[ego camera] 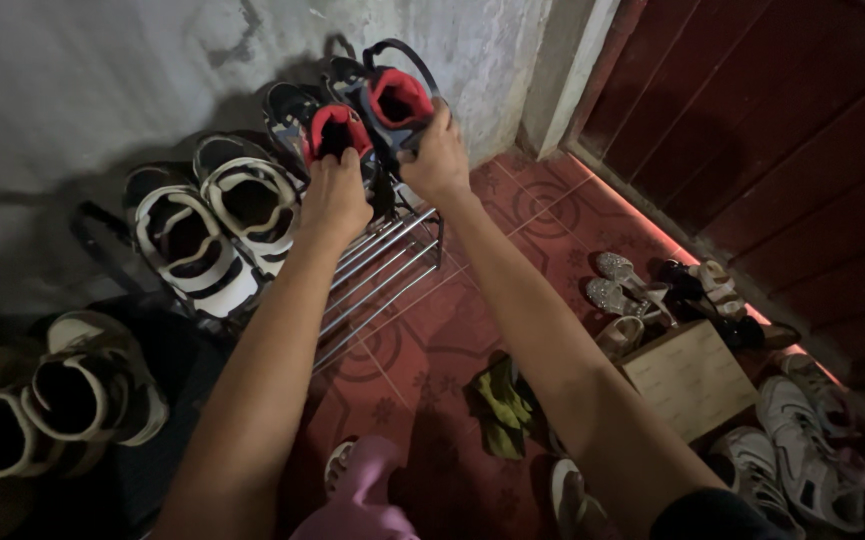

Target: The person wipes several pairs of shoes with a yellow cloth, then places them on a metal shoe rack. The person also wipes a cardboard shoe box and places it on the rack.

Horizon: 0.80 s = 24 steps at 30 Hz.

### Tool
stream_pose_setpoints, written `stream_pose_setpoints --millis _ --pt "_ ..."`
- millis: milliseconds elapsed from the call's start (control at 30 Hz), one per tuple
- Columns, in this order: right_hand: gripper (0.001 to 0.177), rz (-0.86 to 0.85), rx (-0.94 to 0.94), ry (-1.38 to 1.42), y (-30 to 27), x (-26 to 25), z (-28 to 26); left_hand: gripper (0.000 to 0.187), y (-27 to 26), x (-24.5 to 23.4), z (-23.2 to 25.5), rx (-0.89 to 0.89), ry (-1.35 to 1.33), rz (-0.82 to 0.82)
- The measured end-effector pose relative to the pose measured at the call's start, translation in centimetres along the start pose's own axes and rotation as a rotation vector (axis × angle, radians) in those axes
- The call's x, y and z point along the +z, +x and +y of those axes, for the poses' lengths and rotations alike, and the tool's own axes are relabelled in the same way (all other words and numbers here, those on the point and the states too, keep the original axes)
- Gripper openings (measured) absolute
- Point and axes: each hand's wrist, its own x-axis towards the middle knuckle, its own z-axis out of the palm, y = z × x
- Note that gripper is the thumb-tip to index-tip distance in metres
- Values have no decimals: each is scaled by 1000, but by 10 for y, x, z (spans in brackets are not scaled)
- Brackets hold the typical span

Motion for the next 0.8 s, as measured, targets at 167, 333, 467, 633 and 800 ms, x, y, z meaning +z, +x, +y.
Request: stream_pose_setpoints --millis 167,333,467,633,800 --pt "110 -110 102 -132 -6 0 -26 54 5 -3 5 -25 9 -79" --pt "110 -109 56 -173 -9 -3 -36 57 10 -4 7 -18 36 -100" --pt "114 -148 63 -227 -7 -5 -31 55 13 -7 1 -17 26 -97" --pt "114 -140 83 -198 -4 1 -22 56 14 -9 1 -80 30 -153" --pt "117 -125 122 -164 4 3 -18 57 5 -9 9 -135 6 -117"
